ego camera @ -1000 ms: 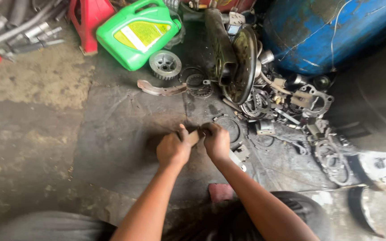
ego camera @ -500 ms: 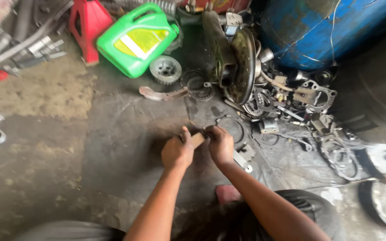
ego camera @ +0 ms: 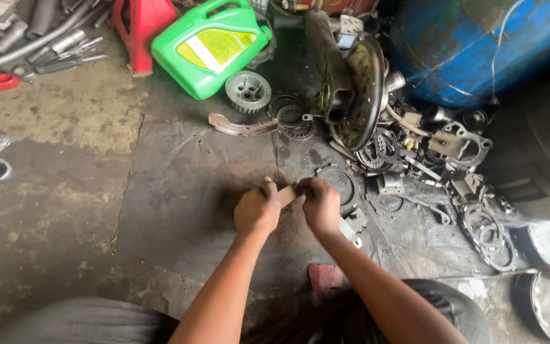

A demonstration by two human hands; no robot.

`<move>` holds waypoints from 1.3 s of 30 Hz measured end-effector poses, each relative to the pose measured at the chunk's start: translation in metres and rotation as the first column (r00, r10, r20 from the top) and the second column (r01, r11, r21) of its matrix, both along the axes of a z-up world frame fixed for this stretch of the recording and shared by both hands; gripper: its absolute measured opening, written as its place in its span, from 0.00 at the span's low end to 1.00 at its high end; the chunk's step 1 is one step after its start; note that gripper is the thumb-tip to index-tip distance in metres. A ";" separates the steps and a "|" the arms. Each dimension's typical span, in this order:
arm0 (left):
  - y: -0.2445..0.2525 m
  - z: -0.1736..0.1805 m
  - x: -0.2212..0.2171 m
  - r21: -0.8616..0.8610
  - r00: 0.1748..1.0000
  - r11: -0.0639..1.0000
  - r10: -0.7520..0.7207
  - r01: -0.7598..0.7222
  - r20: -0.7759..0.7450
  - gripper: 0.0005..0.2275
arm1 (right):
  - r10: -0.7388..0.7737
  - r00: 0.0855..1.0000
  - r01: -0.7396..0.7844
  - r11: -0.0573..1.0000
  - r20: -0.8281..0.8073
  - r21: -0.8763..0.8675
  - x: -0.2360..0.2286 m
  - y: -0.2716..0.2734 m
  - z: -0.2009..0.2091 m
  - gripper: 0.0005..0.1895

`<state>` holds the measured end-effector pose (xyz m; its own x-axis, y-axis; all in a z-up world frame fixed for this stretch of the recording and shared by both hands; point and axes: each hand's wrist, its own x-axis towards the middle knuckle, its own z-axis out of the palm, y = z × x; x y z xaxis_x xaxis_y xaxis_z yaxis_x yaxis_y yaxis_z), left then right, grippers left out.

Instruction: The person manipulates and checks the fit of a curved clutch shoe by hand among various mechanical parts on the floor.

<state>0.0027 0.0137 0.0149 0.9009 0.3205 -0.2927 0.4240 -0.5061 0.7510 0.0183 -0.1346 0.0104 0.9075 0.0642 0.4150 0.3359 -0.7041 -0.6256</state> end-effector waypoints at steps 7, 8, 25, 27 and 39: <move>0.003 -0.004 0.001 -0.014 0.998 1.000 -0.026 0.025 -0.049 0.31 | 0.032 0.999 -0.032 0.999 0.030 0.012 -0.007 -0.001 -0.008 0.12; 0.002 -0.004 0.000 -0.012 1.000 1.000 -0.013 0.013 -0.028 0.31 | -0.017 0.999 0.018 0.999 -0.034 0.040 -0.002 0.000 -0.007 0.14; -0.003 -0.010 0.003 0.050 1.000 0.999 -0.014 0.015 -0.014 0.28 | -0.036 0.998 0.040 0.997 -0.051 0.063 0.011 -0.001 -0.011 0.13; -0.002 -0.015 0.001 0.078 0.999 0.997 -0.023 0.026 -0.038 0.29 | 0.063 0.995 -0.065 0.998 0.078 0.015 -0.016 0.004 -0.019 0.14; -0.005 -0.013 0.004 0.091 0.999 0.995 0.025 -0.027 0.026 0.28 | -0.078 0.982 0.105 0.983 -0.169 0.154 0.008 -0.007 -0.007 0.11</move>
